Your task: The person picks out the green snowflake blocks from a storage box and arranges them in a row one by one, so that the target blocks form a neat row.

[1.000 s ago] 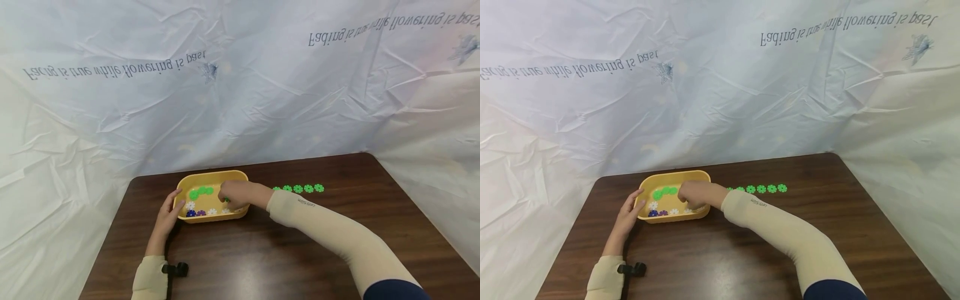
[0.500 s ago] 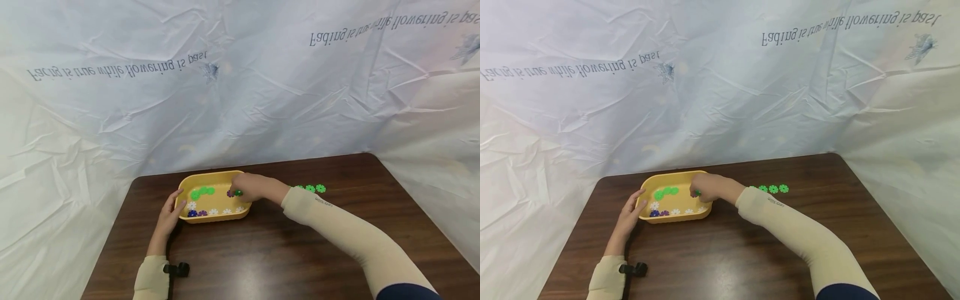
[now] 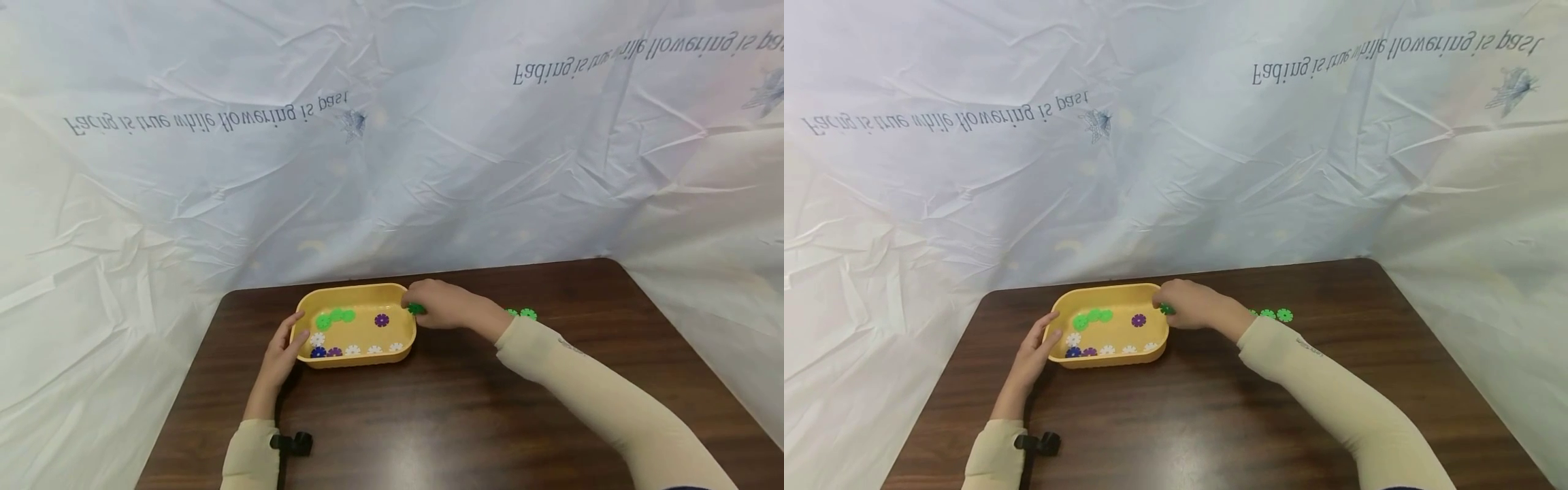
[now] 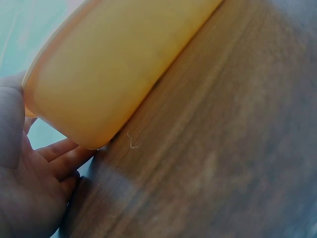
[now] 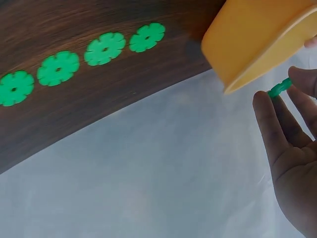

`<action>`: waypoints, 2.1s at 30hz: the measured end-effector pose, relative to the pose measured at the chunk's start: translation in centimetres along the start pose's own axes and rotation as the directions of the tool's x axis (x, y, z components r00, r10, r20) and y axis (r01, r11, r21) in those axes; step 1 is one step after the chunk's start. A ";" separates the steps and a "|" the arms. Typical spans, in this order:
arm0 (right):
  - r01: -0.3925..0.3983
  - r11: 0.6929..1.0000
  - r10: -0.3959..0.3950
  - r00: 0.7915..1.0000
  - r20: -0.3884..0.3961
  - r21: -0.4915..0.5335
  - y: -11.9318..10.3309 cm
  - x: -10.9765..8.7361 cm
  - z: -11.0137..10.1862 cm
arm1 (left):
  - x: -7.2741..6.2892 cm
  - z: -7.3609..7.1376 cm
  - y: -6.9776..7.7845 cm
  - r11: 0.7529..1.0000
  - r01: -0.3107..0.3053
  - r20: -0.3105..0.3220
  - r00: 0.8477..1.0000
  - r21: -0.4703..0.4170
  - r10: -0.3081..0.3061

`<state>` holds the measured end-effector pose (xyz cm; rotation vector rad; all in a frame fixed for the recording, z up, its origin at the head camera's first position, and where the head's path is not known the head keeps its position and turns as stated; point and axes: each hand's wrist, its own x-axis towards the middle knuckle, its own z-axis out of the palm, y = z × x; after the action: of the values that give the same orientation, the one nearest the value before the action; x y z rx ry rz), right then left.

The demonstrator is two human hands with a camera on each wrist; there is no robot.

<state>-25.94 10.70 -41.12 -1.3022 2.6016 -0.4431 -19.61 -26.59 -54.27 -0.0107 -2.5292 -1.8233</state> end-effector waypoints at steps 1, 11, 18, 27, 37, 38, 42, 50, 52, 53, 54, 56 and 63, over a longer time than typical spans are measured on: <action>-0.007 1.000 0.007 1.000 -0.004 0.005 0.2 -0.3 0.0 | 0.0 0.0 0.0 1.000 0.000 0.000 1.000 0.002 0.000; -0.060 0.998 0.060 0.998 -0.021 0.030 1.7 -2.3 0.1 | 0.1 -0.1 0.1 1.000 0.000 -0.002 1.000 -0.003 0.000; -0.119 0.991 0.118 0.993 0.013 0.055 3.0 -3.7 1.6 | 0.2 -0.1 0.0 1.000 0.006 0.003 1.000 -0.009 -0.006; -0.137 0.988 0.136 0.991 0.014 0.068 4.7 -4.7 3.6 | -0.2 0.0 0.1 1.000 0.020 -0.004 1.000 -0.020 -0.020; -0.127 0.987 0.127 0.992 0.011 0.098 5.7 -5.1 5.0 | 0.0 0.0 0.0 1.000 0.018 -0.009 1.000 -0.006 -0.018; -0.125 0.987 0.124 0.992 0.010 0.097 5.8 -5.1 5.2 | 0.0 0.1 0.0 1.000 0.017 -0.009 1.000 -0.008 -0.018; -0.114 0.990 0.114 0.993 0.004 0.086 5.9 -5.2 5.5 | -0.1 0.0 0.0 1.000 0.014 -0.003 1.000 -0.014 -0.014; -0.113 0.990 0.113 0.994 0.010 0.087 6.1 -5.4 5.7 | -0.1 0.1 0.1 1.000 0.010 -0.016 1.000 -0.013 -0.010; -0.112 0.990 0.111 0.994 0.012 0.089 6.2 -5.3 5.6 | -0.1 0.1 0.2 1.000 0.008 -0.017 1.000 -0.022 -0.009; -0.114 0.989 0.113 0.993 0.016 0.092 6.2 -5.3 5.6 | -0.1 0.1 0.3 1.000 0.006 -0.016 1.000 -0.025 -0.007; -0.117 0.989 0.116 0.993 0.021 0.095 6.2 -5.3 5.6 | -0.1 0.2 0.4 1.000 0.006 -0.014 1.000 -0.028 -0.006; -0.126 0.987 0.124 0.992 0.030 0.097 6.1 -5.2 5.7 | -0.2 0.2 0.5 0.999 0.002 -0.009 1.000 -0.033 -0.003; -0.155 0.985 0.152 0.987 0.041 0.077 6.0 -5.2 5.9 | -0.2 0.1 0.4 1.000 0.016 -0.003 1.000 -0.025 -0.016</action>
<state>-25.50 17.24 -48.47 -1.0649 2.6024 -0.4878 -19.36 -26.40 -53.88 0.0121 -2.5110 -1.8590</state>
